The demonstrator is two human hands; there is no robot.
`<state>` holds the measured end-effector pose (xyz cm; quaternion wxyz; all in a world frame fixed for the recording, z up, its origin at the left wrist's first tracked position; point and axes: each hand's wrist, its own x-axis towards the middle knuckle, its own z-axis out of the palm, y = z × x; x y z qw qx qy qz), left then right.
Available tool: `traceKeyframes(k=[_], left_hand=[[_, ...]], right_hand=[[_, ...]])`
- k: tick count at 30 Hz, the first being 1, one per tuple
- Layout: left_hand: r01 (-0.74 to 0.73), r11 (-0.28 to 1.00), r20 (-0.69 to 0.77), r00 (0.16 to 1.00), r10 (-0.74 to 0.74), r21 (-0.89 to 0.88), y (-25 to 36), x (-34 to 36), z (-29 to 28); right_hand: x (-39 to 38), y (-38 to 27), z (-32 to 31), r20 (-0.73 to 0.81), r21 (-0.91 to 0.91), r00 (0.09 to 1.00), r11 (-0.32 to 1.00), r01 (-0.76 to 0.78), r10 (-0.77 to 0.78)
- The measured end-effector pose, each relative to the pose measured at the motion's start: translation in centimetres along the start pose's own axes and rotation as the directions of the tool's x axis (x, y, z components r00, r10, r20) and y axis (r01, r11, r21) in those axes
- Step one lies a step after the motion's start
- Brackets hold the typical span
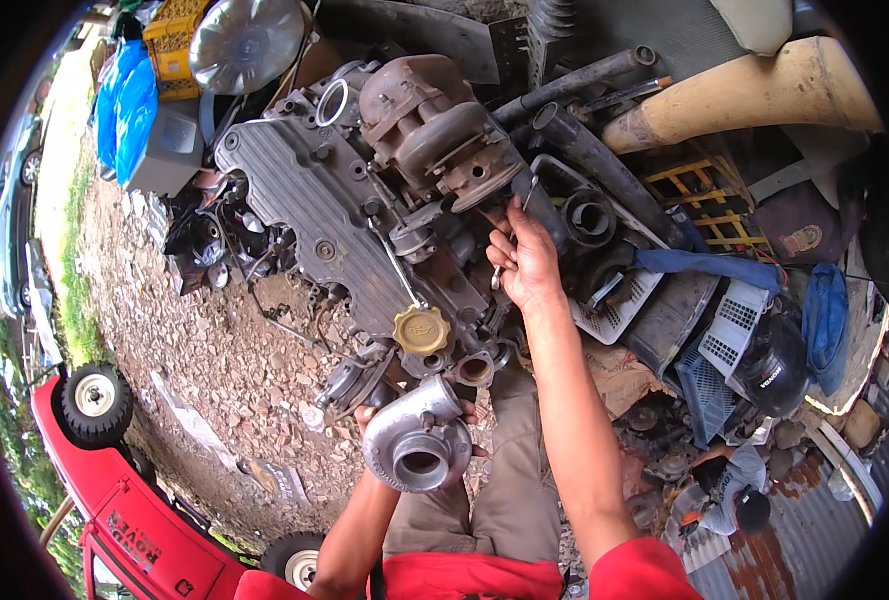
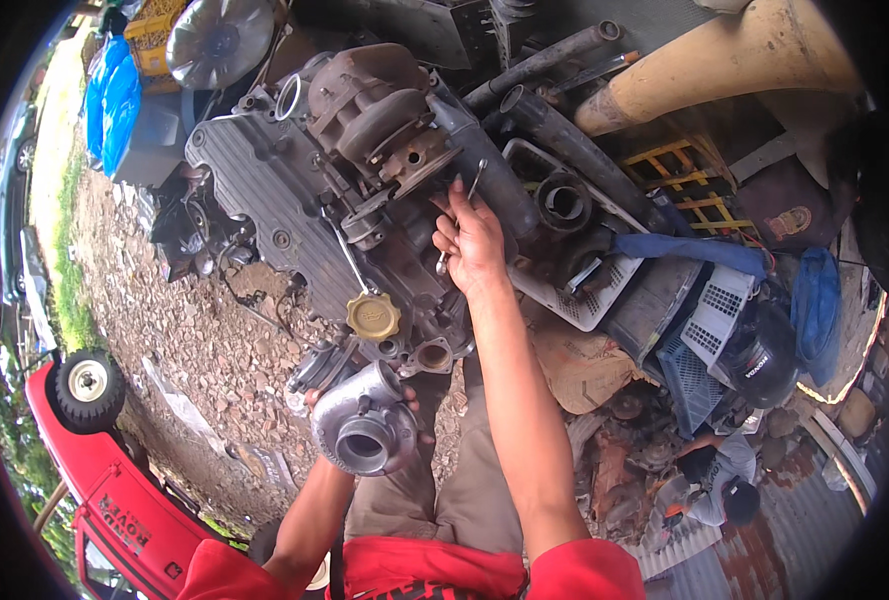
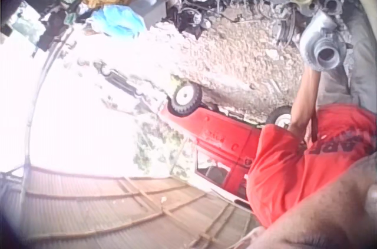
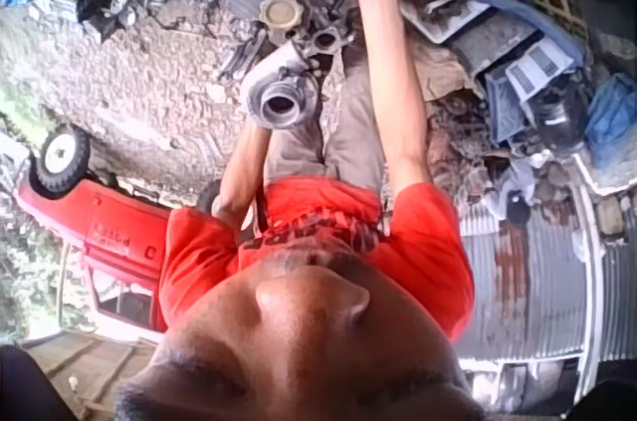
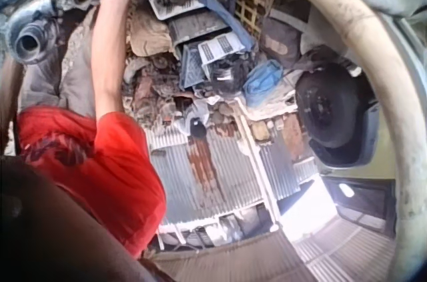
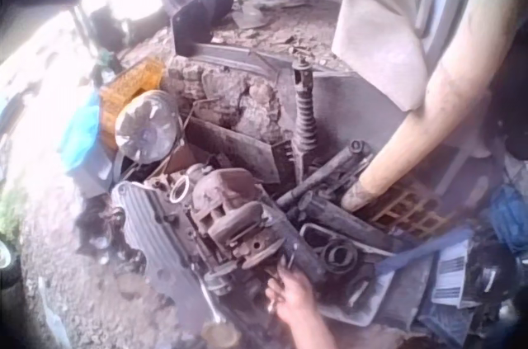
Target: The person removes a turbocharger from an engine using a wrench, then sits on the ground to clean the interior of the turbocharger housing with a small tool. The person repeatedly scrapes and wipes the inside of the housing.
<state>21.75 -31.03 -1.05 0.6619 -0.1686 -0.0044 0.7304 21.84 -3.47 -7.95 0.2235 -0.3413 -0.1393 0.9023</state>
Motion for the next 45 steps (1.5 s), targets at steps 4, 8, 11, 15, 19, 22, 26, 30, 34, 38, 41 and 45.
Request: traceKeyframes(k=[4,8,11,15,19,22,26,30,34,38,41,45], left_hand=[[-0.079,0.997,-0.107,0.991,0.077,-0.013,-0.1,-0.2,-0.3],[-0.167,0.983,-0.108,0.982,0.158,-0.076,-1.2,-0.3,-1.0],[-0.202,0.979,-0.169,0.964,0.203,0.023,-1.6,0.5,-0.7],[-0.226,0.973,-0.175,0.957,0.23,0.043,-2.1,1.6,-0.9],[-0.257,0.965,-0.183,0.948,0.261,0.046,-3.0,2.9,-0.5],[-0.284,0.958,-0.164,0.944,0.285,0.032,-3.2,4.4,-0.4],[-0.31,0.95,-0.138,0.943,0.301,-0.043,-4.1,5.9,-0.1],[-0.304,0.952,-0.125,0.946,0.298,-0.031,-4.6,5.5,-1.2],[-0.339,0.94,-0.239,0.911,0.337,0.033,-5.4,4.1,-0.6],[-0.367,0.928,-0.273,0.888,0.37,0.063,-5.7,3.1,-0.3],[-0.411,0.908,-0.26,0.871,0.416,0.075,-5.7,2.7,-0.8],[-0.439,0.896,-0.266,0.858,0.439,0.064,-5.4,3.4,-0.2]], right_hand=[[-0.2,-0.6,0.2,0.006,-0.252,0.968,0.936,0.245,-0.252],[-0.3,-0.5,-0.3,-0.027,-0.451,0.933,0.837,0.31,-0.36],[-1.0,-1.4,0.2,-0.133,-0.342,0.986,0.939,0.046,-0.097],[-1.4,-1.6,-2.6,-0.215,0.024,0.876,0.899,-0.438,0.433],[-2.4,-1.0,-3.5,-0.282,-0.071,0.922,0.952,-0.297,0.266],[-1.9,-1.1,-3.4,-0.219,-0.056,0.955,0.975,-0.215,0.198],[-1.5,-0.7,-2.8,-0.143,-0.021,0.987,0.997,-0.08,0.076],[-2.0,0.1,-0.1,-0.157,0.057,0.986,0.997,-0.044,0.053],[-2.1,-0.1,1.9,-0.243,0.032,0.964,0.994,-0.102,0.106],[-1.8,0.5,2.0,-0.232,0.018,0.969,0.996,-0.087,0.089],[-1.3,-0.1,1.2,-0.166,0.079,0.98,0.992,-0.102,0.114],[-0.9,0.9,0.6,-0.103,-0.431,0.929,0.858,0.28,-0.355]])
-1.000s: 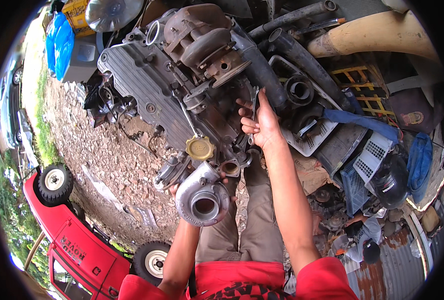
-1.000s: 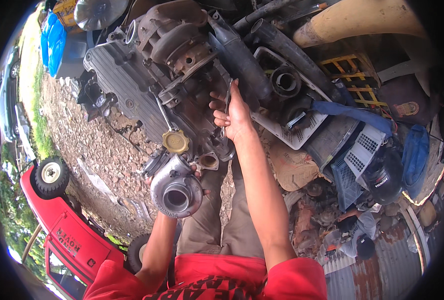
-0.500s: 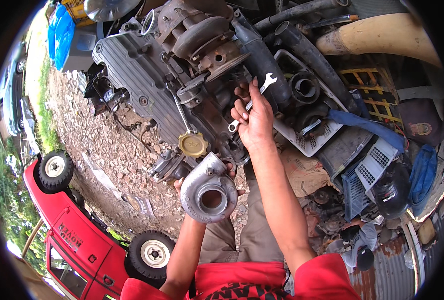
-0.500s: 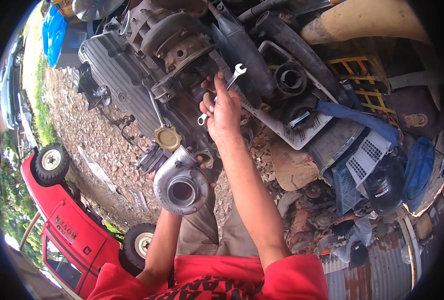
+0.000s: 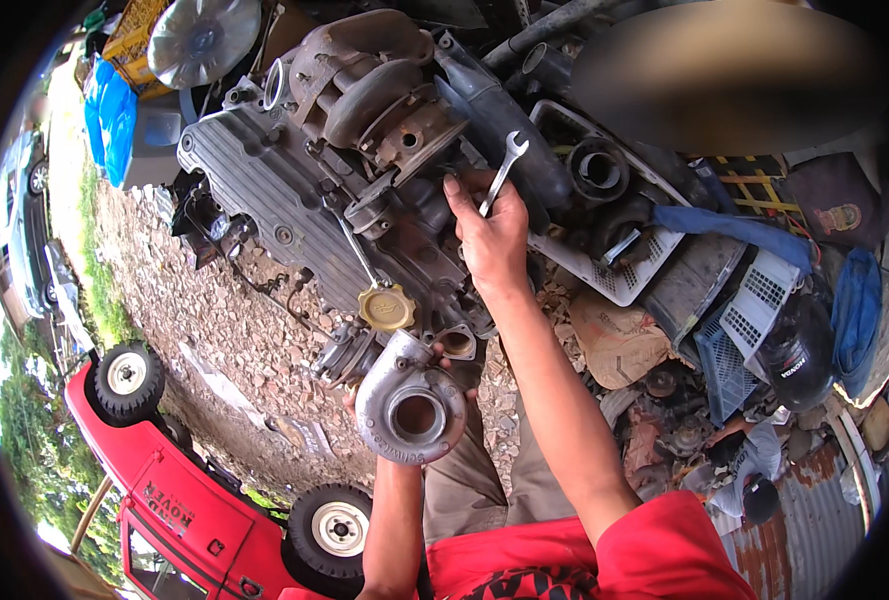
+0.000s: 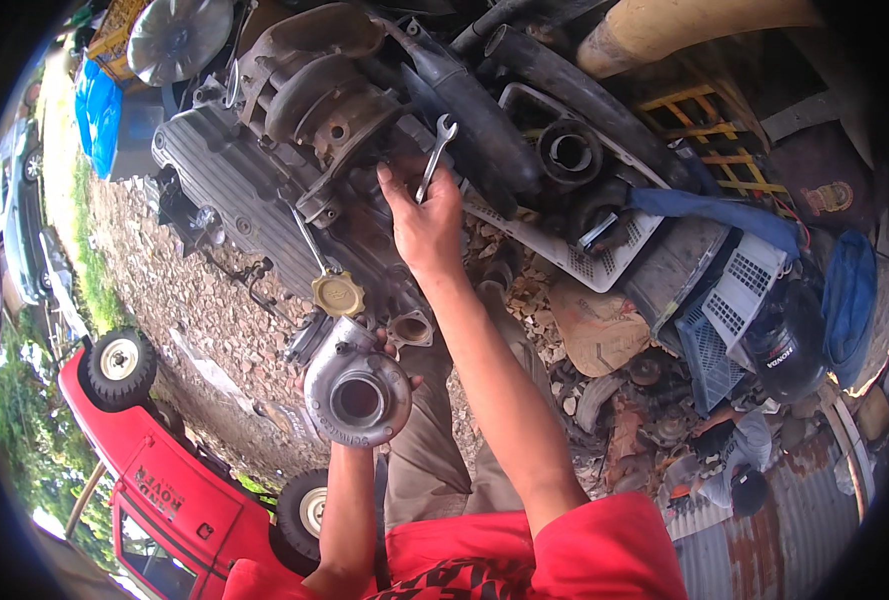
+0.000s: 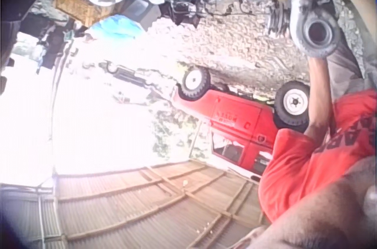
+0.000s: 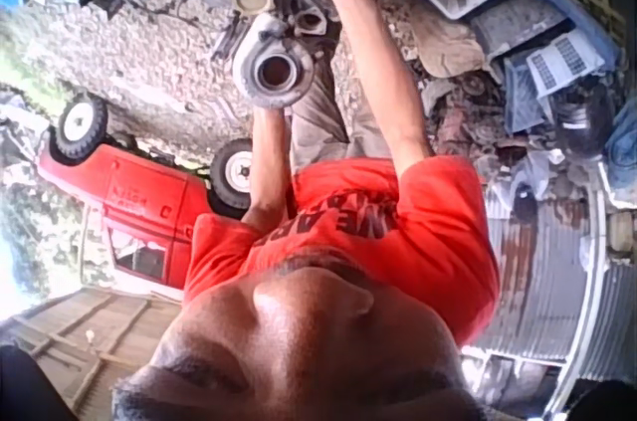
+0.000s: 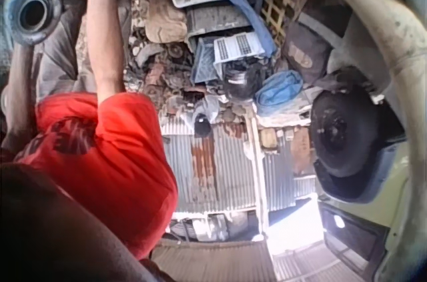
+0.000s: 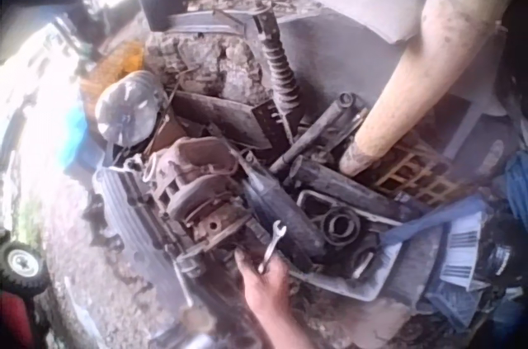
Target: The person removes a turbocharger from an engine using a wrench, then sits on the ground to clean the interior of the turbocharger housing with a small tool. The person repeatedly scrapes and wipes the inside of the housing.
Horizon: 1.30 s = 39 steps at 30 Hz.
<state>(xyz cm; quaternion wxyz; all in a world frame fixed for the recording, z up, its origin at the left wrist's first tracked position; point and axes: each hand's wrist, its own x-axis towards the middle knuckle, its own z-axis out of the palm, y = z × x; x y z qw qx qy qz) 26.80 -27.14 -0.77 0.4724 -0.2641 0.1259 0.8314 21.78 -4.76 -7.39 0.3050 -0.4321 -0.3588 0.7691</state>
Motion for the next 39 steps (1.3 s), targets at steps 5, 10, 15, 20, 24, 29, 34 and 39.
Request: traceKeyframes(k=[5,10,15,20,24,29,34,39], left_hand=[[-0.022,0.999,0.019,1.0,0.023,-0.031,0.1,2.0,1.3],[-0.024,1.0,0.121,0.992,0.024,0.0,-0.1,3.8,2.0],[-0.015,0.995,0.093,0.996,0.006,0.097,-0.3,3.4,2.4],[0.063,0.998,0.064,0.996,-0.065,0.032,-0.4,3.9,4.1],[0.041,0.998,0.024,0.999,-0.042,0.051,-0.4,4.5,3.8],[0.055,0.998,0.039,0.998,-0.056,0.03,-0.5,5.1,3.9],[0.07,0.996,0.027,0.997,-0.069,-0.048,-1.0,5.5,4.9],[0.044,0.999,0.127,0.991,-0.047,0.024,-0.5,5.8,4.4]], right_hand=[[0.2,0.9,-1.1,0.079,-0.327,0.974,0.918,0.225,-0.211],[-1.0,0.0,-0.5,0.194,0.298,0.91,0.861,-0.411,0.367],[-0.7,-2.0,-0.1,0.068,0.171,0.874,0.857,-0.486,0.481],[0.8,-2.5,0.4,0.225,0.253,0.838,0.801,-0.542,0.496],[0.8,0.6,1.1,0.085,0.149,0.996,0.989,0.018,-0.031],[1.4,0.6,-0.5,0.085,-0.266,0.976,0.939,0.218,-0.203],[1.2,-2.0,-2.0,0.323,0.381,0.658,0.543,-0.748,0.68],[1.0,-2.3,-3.3,0.076,0.323,0.798,0.743,-0.587,0.598]])
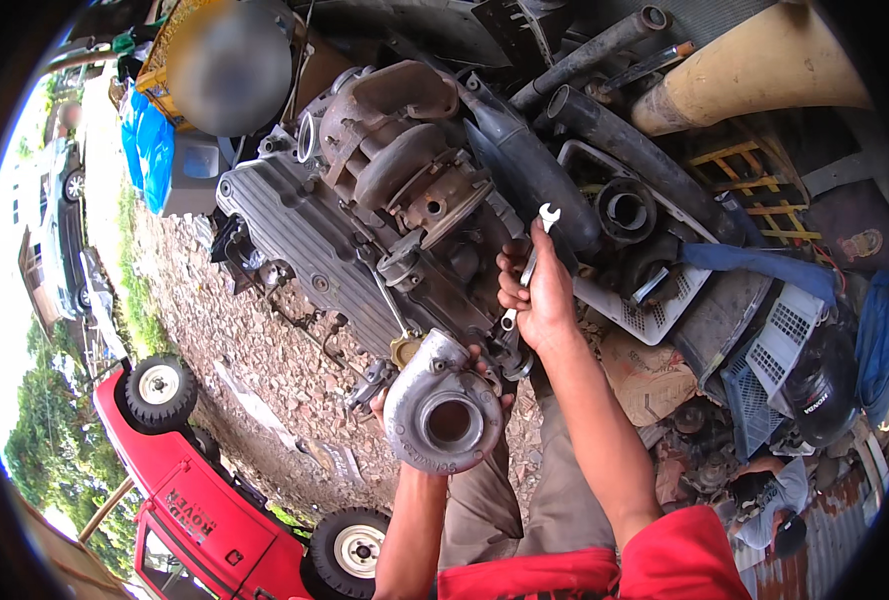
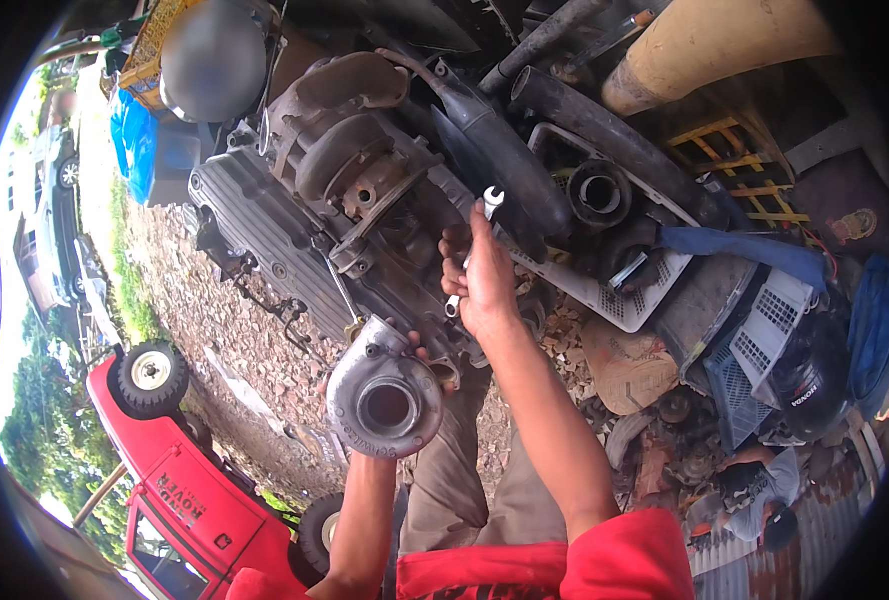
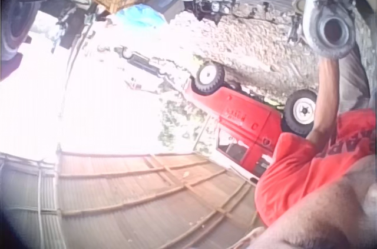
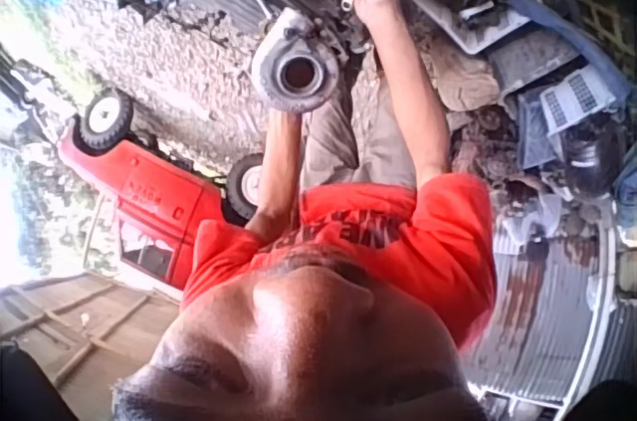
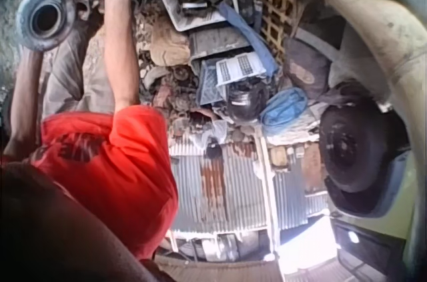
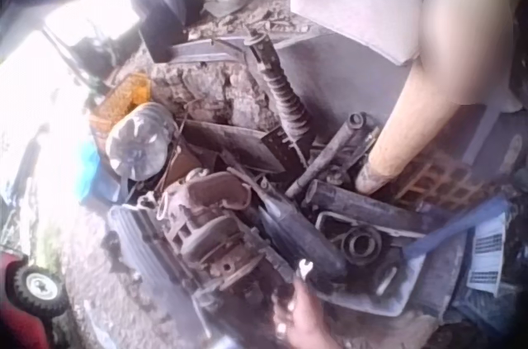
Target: The person removes a turbocharger from an engine using a wrench, then sits on the ground to clean the interior of the turbocharger housing with a small tool. The person repeatedly scrapes and wipes the inside of the housing.
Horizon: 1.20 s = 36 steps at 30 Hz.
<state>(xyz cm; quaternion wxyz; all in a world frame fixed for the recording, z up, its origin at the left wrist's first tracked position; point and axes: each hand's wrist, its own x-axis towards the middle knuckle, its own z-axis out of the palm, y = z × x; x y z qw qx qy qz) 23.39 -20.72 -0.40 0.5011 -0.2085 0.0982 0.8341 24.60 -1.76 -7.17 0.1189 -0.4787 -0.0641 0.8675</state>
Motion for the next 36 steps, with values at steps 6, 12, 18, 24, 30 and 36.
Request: traceKeyframes(k=[6,12,18,24,30,36], left_hand=[[-0.021,0.998,-0.007,1.0,0.021,0.053,1.2,-0.8,1.8],[-0.008,1.0,-0.016,1.0,0.008,0.025,2.7,-0.9,2.5],[0.076,0.997,-0.039,0.996,-0.075,0.004,4.9,-2.0,1.0],[0.093,0.994,-0.03,0.995,-0.091,0.054,6.8,-2.3,0.4],[0.033,0.995,-0.028,0.999,-0.031,0.093,6.4,-2.1,0.0],[-0.048,0.998,-0.115,0.992,0.051,0.036,4.4,-0.4,0.6]], right_hand=[[1.1,-1.7,-1.1,-0.075,-0.259,0.88,0.861,0.438,-0.47],[0.0,-4.3,-1.8,0.11,-0.523,0.76,0.613,0.592,-0.64],[0.5,-5.9,1.6,0.074,-0.556,0.813,0.652,0.514,-0.578],[4.9,-6.2,6.4,0.366,-0.737,0.756,0.327,0.591,-0.543],[4.7,-6.1,6.3,0.417,-0.702,0.74,0.33,0.631,-0.527],[4.6,-7.3,5.7,0.408,-0.706,0.854,0.482,0.519,-0.323]])
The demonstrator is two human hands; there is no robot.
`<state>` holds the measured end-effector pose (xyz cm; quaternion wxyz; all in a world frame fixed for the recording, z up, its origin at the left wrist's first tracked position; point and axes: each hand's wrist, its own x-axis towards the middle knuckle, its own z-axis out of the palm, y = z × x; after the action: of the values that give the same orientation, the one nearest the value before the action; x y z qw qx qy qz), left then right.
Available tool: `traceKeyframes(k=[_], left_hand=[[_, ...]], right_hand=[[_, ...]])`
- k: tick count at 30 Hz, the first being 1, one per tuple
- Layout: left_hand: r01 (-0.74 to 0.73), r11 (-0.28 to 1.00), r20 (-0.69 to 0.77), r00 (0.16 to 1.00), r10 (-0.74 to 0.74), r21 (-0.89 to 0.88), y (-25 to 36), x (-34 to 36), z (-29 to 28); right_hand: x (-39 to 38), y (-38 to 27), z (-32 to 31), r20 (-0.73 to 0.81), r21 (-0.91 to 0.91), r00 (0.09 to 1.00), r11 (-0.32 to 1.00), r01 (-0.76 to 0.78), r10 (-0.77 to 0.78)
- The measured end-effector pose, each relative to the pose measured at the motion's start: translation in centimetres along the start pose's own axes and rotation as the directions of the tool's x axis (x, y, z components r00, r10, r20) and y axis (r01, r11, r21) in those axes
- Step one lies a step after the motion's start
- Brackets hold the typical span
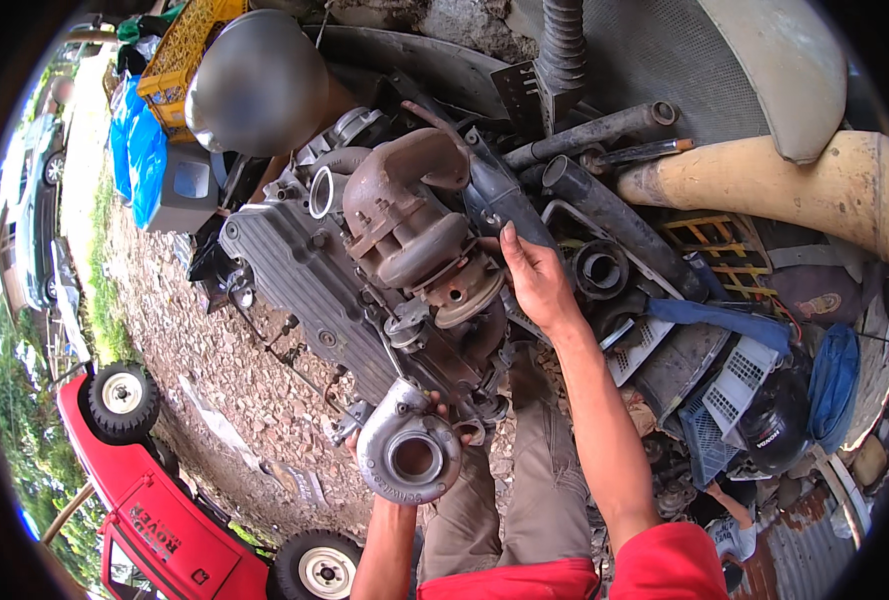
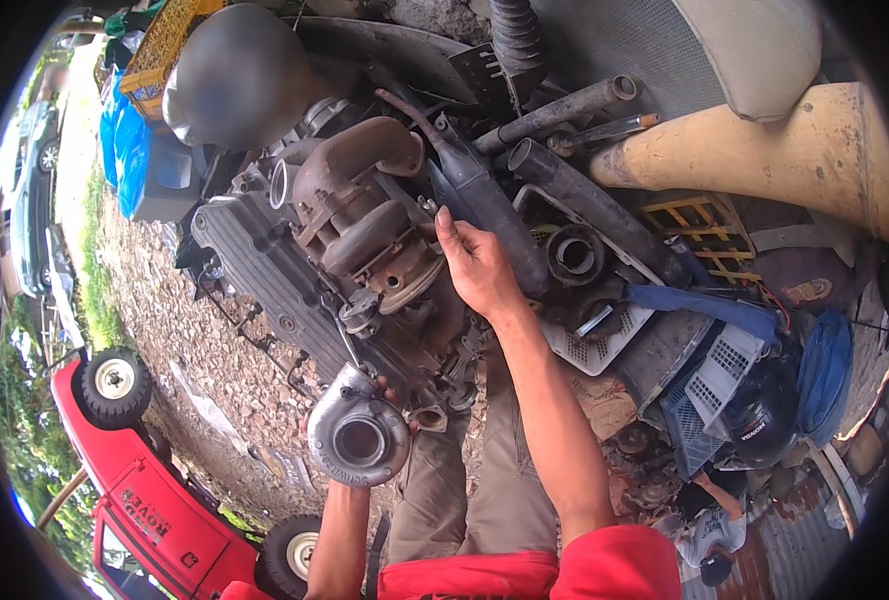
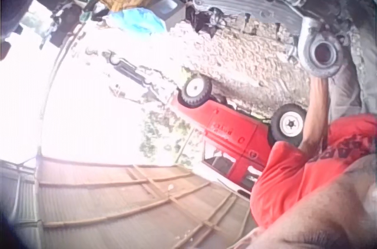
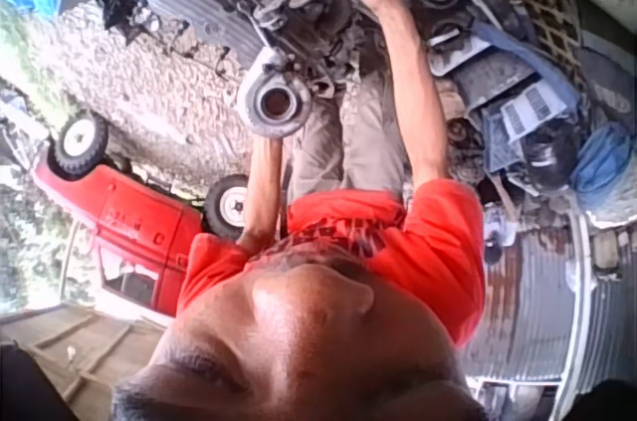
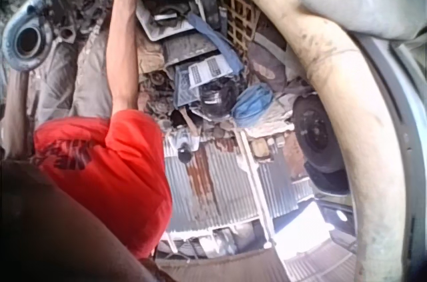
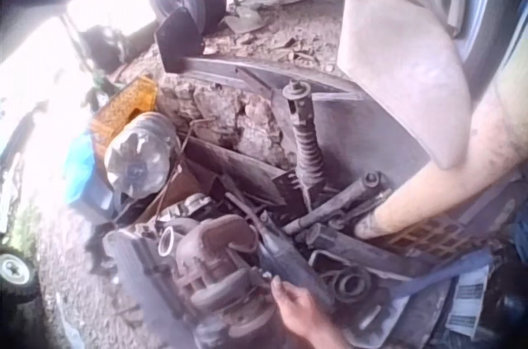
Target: The person removes a turbocharger from an engine using a wrench, then sits on the ground to clean the interior of the turbocharger housing with a small tool. The person repeatedly scrapes and wipes the inside of the housing.
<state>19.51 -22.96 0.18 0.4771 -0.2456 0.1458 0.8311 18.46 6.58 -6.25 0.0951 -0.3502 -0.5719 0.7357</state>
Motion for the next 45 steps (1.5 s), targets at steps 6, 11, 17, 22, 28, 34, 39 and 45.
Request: traceKeyframes(k=[6,11,17,22,28,34,39,45], left_hand=[[-0.023,0.999,0.027,0.999,0.024,-0.027,-2.5,2.1,1.8],[-0.043,0.991,-0.091,0.995,0.031,-0.124,-4.0,2.9,2.5],[-0.042,0.998,-0.094,0.995,0.038,-0.046,-4.5,3.8,4.2],[-0.067,0.996,-0.067,0.996,0.064,-0.05,-4.5,4.4,4.7],[-0.077,0.995,-0.104,0.992,0.071,-0.06,-3.6,4.3,5.3],[-0.095,0.989,-0.109,0.991,0.083,-0.117,-3.4,4.2,5.3],[-0.095,0.99,-0.054,0.995,0.089,-0.106,-3.3,4.4,4.5],[-0.113,0.981,-0.067,0.992,0.104,-0.158,-3.4,4.1,3.8]], right_hand=[[1.7,0.4,-1.4,0.233,0.217,0.944,0.934,-0.285,0.234],[2.5,0.8,-1.0,0.245,0.207,0.943,0.938,-0.279,0.226],[2.1,-0.2,-0.4,0.137,0.07,0.986,0.992,-0.101,0.091],[1.6,0.4,0.5,0.049,0.182,0.994,0.978,-0.106,0.099],[1.7,0.2,-0.1,0.114,0.285,0.944,0.9,-0.33,0.31],[1.4,1.6,-1.5,0.079,0.161,0.945,0.931,-0.326,0.317],[0.3,3.0,-1.1,0.142,0.272,0.908,0.866,-0.419,0.395],[-1.2,5.3,3.5,0.016,0.64,0.932,0.712,-0.288,0.362]])
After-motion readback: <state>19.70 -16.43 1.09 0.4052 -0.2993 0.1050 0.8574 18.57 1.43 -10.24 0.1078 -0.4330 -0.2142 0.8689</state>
